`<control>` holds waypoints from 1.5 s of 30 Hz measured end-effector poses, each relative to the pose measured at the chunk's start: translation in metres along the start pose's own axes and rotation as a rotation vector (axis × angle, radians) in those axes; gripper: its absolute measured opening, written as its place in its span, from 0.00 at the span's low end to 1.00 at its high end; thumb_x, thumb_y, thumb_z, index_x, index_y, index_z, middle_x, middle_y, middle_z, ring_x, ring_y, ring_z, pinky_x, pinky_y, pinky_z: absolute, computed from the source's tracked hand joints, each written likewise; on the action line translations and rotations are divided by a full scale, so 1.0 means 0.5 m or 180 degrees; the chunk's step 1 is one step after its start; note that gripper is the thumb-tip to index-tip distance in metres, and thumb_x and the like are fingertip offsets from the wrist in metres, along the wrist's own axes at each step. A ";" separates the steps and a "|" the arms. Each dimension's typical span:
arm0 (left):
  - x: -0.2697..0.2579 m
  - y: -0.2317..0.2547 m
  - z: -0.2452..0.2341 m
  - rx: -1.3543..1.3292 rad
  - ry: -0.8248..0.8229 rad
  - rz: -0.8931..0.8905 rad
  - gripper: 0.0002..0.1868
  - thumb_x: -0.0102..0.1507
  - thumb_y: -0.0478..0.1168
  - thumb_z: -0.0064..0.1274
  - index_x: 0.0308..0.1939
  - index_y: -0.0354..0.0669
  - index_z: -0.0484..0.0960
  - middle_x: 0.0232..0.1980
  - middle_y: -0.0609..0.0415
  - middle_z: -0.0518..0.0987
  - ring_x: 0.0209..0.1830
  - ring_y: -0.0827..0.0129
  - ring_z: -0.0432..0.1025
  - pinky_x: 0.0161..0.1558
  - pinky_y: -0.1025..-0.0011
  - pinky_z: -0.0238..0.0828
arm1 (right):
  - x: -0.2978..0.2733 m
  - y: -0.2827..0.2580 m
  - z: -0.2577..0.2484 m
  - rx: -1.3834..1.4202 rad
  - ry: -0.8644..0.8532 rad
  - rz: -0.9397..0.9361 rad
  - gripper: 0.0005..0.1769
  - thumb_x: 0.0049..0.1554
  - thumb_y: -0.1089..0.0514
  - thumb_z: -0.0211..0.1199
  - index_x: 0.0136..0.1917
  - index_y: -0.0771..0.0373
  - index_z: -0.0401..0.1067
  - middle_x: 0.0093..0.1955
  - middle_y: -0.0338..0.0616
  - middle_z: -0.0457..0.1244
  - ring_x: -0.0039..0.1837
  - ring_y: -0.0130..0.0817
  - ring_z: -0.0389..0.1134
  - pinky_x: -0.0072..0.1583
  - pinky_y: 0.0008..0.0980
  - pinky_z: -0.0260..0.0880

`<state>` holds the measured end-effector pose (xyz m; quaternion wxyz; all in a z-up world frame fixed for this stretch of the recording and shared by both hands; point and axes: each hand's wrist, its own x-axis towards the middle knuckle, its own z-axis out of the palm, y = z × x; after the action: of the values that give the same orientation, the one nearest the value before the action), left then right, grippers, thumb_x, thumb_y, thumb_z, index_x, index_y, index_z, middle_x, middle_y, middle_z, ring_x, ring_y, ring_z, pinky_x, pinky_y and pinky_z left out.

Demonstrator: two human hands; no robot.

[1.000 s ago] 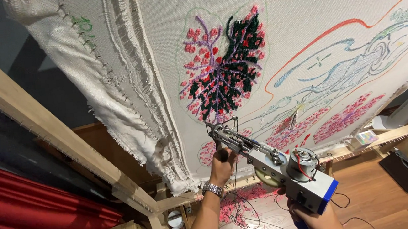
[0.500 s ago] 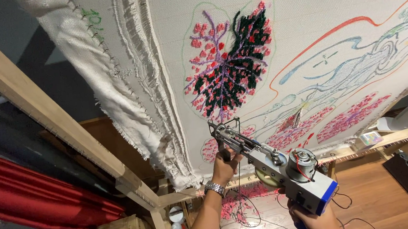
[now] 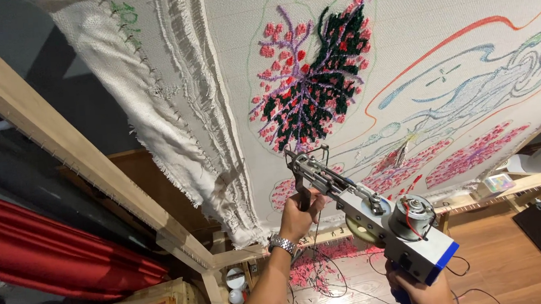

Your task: Using a tufting gun to apply yarn onto a stretched canvas on a frame to make a rug.

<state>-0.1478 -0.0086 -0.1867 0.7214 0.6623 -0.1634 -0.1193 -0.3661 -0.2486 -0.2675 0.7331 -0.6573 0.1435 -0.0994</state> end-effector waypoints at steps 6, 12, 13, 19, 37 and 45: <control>0.120 -0.239 -0.003 -0.0338 0.0231 0.0768 0.08 0.62 0.34 0.60 0.39 0.36 0.77 0.36 0.59 0.79 0.36 0.77 0.71 0.40 0.77 0.72 | 0.000 -0.088 0.072 0.0084 0.0208 0.0229 0.21 0.44 0.75 0.63 0.53 0.72 0.71 0.38 0.50 0.65 0.35 0.37 0.66 0.37 0.37 0.67; 0.135 -0.210 -0.017 0.0252 0.0429 0.0869 0.05 0.60 0.32 0.58 0.35 0.37 0.77 0.34 0.61 0.78 0.35 0.79 0.69 0.44 0.76 0.73 | 0.006 -0.134 0.119 0.0102 0.0242 0.0103 0.20 0.43 0.75 0.63 0.51 0.70 0.70 0.37 0.48 0.66 0.35 0.35 0.66 0.36 0.35 0.67; 0.128 -0.199 -0.017 0.0251 0.0432 0.0864 0.05 0.60 0.32 0.58 0.35 0.37 0.77 0.34 0.61 0.78 0.35 0.79 0.69 0.44 0.76 0.73 | 0.007 -0.131 0.118 0.0100 0.0240 0.0108 0.20 0.43 0.75 0.63 0.51 0.70 0.70 0.37 0.48 0.66 0.35 0.35 0.66 0.36 0.35 0.67; 0.064 -0.151 -0.025 0.0694 0.0484 0.0368 0.05 0.60 0.36 0.60 0.36 0.38 0.83 0.34 0.59 0.83 0.33 0.79 0.71 0.37 0.75 0.69 | 0.005 -0.081 0.096 -0.0094 0.0055 -0.0166 0.20 0.43 0.75 0.64 0.51 0.70 0.71 0.36 0.49 0.66 0.34 0.35 0.66 0.35 0.35 0.67; 0.054 -0.339 -0.048 -0.0085 0.0722 0.0113 0.07 0.59 0.31 0.59 0.28 0.38 0.76 0.29 0.62 0.76 0.28 0.75 0.66 0.32 0.72 0.65 | -0.009 -0.081 0.118 -0.2028 0.0037 -0.1393 0.24 0.40 0.64 0.72 0.53 0.60 0.76 0.48 0.43 0.71 0.51 0.38 0.71 0.52 0.36 0.73; 0.029 -0.246 -0.038 -0.0594 0.0569 -0.0263 0.07 0.57 0.26 0.54 0.31 0.39 0.72 0.28 0.57 0.76 0.25 0.68 0.73 0.29 0.66 0.76 | -0.011 -0.087 0.117 -0.2136 0.0009 -0.1696 0.25 0.41 0.64 0.71 0.54 0.60 0.76 0.50 0.43 0.71 0.51 0.38 0.73 0.53 0.36 0.71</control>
<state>-0.1214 -0.0083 -0.3094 0.7861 0.6064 -0.0593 -0.1041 -0.3496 -0.1971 -0.2182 0.4272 -0.8733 -0.0060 -0.2341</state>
